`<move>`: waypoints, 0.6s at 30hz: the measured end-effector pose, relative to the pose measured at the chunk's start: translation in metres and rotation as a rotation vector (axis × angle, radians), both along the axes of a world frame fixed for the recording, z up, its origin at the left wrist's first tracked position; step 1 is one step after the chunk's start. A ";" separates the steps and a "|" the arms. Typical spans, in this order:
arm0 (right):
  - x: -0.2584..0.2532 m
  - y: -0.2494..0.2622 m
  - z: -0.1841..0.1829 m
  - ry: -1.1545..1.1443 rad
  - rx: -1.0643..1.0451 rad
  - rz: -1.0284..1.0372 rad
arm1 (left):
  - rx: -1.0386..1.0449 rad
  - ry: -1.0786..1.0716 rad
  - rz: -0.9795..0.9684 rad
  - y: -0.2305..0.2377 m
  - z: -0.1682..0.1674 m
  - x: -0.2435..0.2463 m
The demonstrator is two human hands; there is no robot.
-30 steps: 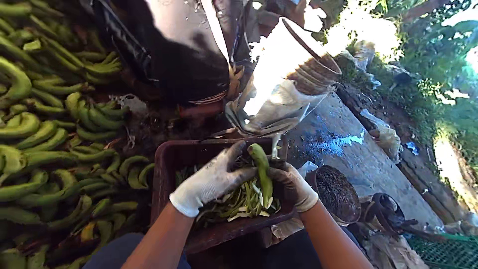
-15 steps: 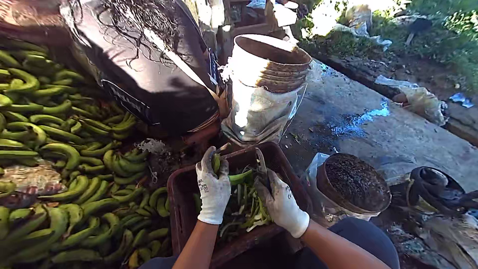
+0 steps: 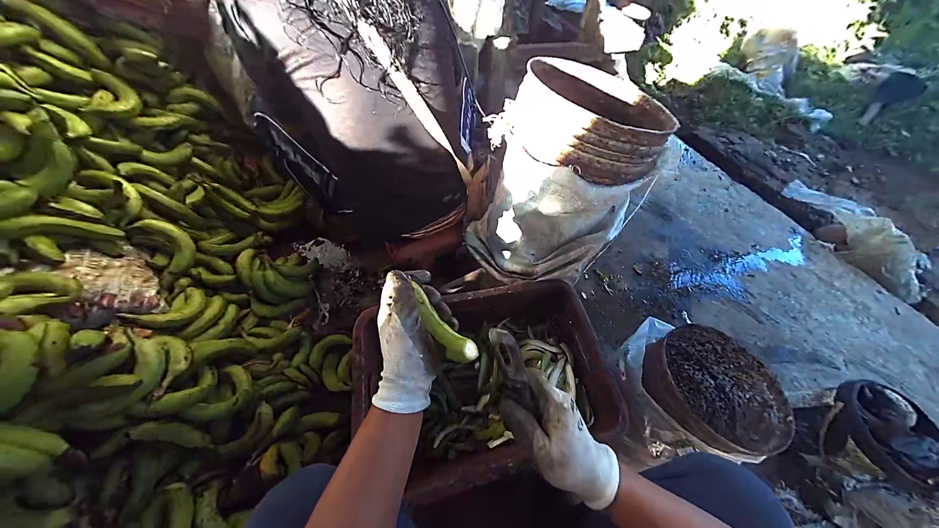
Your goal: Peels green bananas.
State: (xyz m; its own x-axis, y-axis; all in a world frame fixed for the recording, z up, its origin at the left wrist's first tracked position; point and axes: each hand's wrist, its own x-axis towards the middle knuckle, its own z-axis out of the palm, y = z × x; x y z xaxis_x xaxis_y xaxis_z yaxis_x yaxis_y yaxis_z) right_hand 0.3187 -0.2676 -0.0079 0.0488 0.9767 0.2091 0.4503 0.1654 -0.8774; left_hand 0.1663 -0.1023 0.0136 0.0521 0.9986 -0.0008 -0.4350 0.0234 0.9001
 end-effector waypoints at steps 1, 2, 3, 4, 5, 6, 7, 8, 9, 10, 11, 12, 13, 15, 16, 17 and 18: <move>-0.004 -0.003 0.000 0.009 0.020 0.029 | 0.014 -0.007 -0.001 0.000 0.001 0.001; -0.007 -0.005 0.000 0.007 0.009 0.052 | 0.042 -0.010 0.000 -0.001 0.002 0.002; -0.009 -0.007 -0.001 -0.007 -0.032 0.065 | 0.088 -0.008 0.000 -0.003 0.001 0.002; -0.011 -0.008 -0.003 -0.027 -0.070 0.071 | 0.144 0.002 -0.006 -0.004 0.000 0.001; -0.013 -0.008 -0.005 -0.046 -0.096 0.071 | 0.201 0.015 -0.008 -0.005 -0.001 0.000; -0.013 -0.009 -0.006 -0.061 -0.115 0.071 | 0.250 0.024 -0.013 -0.005 -0.001 -0.002; -0.013 -0.009 -0.005 -0.075 -0.123 0.074 | 0.289 0.030 -0.024 -0.006 0.000 -0.004; -0.012 -0.008 -0.003 -0.082 -0.126 0.084 | 0.316 0.027 -0.041 -0.007 0.001 -0.005; -0.011 -0.007 -0.002 -0.084 -0.133 0.096 | 0.329 0.016 -0.064 -0.009 0.003 -0.004; -0.011 -0.005 -0.001 -0.089 -0.141 0.106 | 0.330 0.007 -0.095 -0.013 0.005 -0.002; -0.010 -0.003 -0.001 -0.098 -0.144 0.104 | 0.324 0.000 -0.128 -0.017 0.004 0.002; -0.009 0.000 -0.003 -0.111 -0.139 0.090 | 0.308 -0.011 -0.160 -0.022 0.002 0.006; -0.007 0.003 -0.006 -0.128 -0.130 0.075 | 0.275 -0.031 -0.191 -0.027 -0.001 0.010; -0.002 0.006 -0.012 -0.172 -0.094 0.053 | 0.141 -0.139 -0.266 -0.037 -0.008 0.020; 0.000 0.007 -0.013 -0.198 -0.089 0.042 | 0.067 -0.205 -0.305 -0.040 -0.010 0.024; 0.001 0.008 -0.013 -0.224 -0.088 0.027 | 0.007 -0.251 -0.326 -0.044 -0.012 0.027; 0.002 0.008 -0.012 -0.251 -0.095 0.011 | -0.040 -0.273 -0.325 -0.047 -0.013 0.030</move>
State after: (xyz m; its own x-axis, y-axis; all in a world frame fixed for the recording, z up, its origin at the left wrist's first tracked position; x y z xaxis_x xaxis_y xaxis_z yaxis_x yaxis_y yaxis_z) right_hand 0.3206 -0.2594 -0.0203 -0.0036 0.9926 0.1211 0.6544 0.0940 -0.7503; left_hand 0.1961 -0.1496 0.0008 0.3680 0.9296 0.0188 -0.6216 0.2310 0.7485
